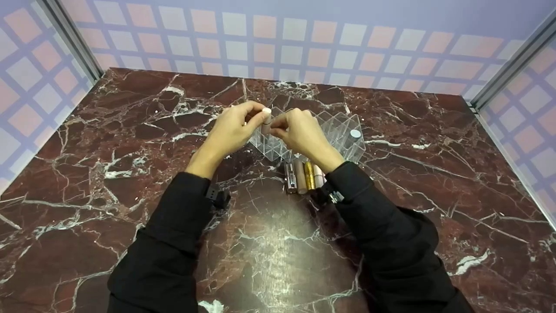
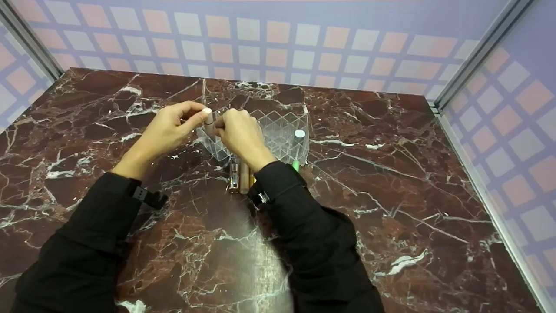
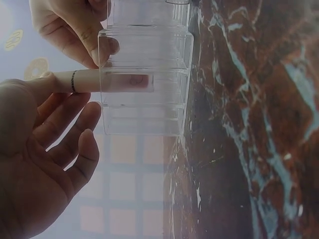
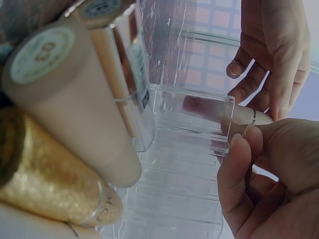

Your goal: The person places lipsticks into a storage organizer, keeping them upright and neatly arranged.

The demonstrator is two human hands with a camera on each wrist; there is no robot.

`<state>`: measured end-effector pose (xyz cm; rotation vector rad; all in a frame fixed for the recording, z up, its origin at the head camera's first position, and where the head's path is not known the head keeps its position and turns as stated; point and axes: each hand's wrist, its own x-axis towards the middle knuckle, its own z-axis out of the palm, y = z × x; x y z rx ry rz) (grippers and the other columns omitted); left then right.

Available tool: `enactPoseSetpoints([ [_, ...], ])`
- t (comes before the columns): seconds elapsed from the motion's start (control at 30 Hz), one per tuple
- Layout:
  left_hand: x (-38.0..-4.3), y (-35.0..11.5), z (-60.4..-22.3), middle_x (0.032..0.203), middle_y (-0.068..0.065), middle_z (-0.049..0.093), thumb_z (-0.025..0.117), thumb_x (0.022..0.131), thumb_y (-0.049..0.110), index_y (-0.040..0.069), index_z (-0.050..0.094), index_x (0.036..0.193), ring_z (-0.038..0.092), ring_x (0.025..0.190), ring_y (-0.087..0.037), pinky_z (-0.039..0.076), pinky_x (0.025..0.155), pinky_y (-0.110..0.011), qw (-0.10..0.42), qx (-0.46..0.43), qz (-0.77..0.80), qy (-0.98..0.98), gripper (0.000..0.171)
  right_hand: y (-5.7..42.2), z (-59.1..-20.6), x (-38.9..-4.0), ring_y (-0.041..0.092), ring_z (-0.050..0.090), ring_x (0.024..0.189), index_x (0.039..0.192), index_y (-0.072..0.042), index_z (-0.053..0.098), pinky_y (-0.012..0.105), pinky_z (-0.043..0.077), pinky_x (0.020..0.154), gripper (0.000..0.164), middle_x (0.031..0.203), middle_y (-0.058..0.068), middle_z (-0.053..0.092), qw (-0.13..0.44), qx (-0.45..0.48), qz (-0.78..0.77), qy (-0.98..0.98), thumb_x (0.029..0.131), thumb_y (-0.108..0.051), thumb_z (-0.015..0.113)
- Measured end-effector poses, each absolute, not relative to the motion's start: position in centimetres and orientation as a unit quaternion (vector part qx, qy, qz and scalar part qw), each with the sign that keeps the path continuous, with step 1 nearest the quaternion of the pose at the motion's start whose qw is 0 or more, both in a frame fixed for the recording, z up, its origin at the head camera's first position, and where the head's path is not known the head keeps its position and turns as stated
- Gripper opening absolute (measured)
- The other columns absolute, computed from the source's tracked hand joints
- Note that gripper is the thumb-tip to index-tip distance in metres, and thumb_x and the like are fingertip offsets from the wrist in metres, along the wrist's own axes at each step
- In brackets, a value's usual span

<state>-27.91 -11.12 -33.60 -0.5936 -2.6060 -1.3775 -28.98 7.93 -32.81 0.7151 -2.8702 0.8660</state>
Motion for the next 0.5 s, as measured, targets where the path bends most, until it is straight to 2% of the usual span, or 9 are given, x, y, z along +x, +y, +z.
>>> enactPoseSetpoints([
  [0.27,-28.06,-11.32,-33.65,0.103,-0.006,0.074,0.062,0.105,0.029,0.009,0.07,0.123,0.065,0.09,-0.026,0.049,0.073,-0.031,0.055,-0.205,-0.451,-0.867,0.028,8.0,-32.76,-29.01,0.021,0.075,0.088,0.109,-0.008,0.079,0.032,0.06,0.082,0.015,0.104,0.009,0.078,0.02,0.235,0.279,-0.931,0.097,-0.015,0.075],
  [0.5,-28.26,-11.66,-33.71,0.114,-0.008,0.073,0.062,0.105,0.03,0.008,0.071,0.123,0.066,0.101,-0.022,0.052,0.092,-0.038,0.056,-0.212,-0.427,-0.877,0.03,7.99,-32.7,-29.03,0.022,0.075,0.093,0.111,-0.006,0.078,0.033,0.059,0.086,0.017,0.108,0.01,0.077,0.012,0.23,0.279,-0.932,0.096,-0.015,0.075],
])
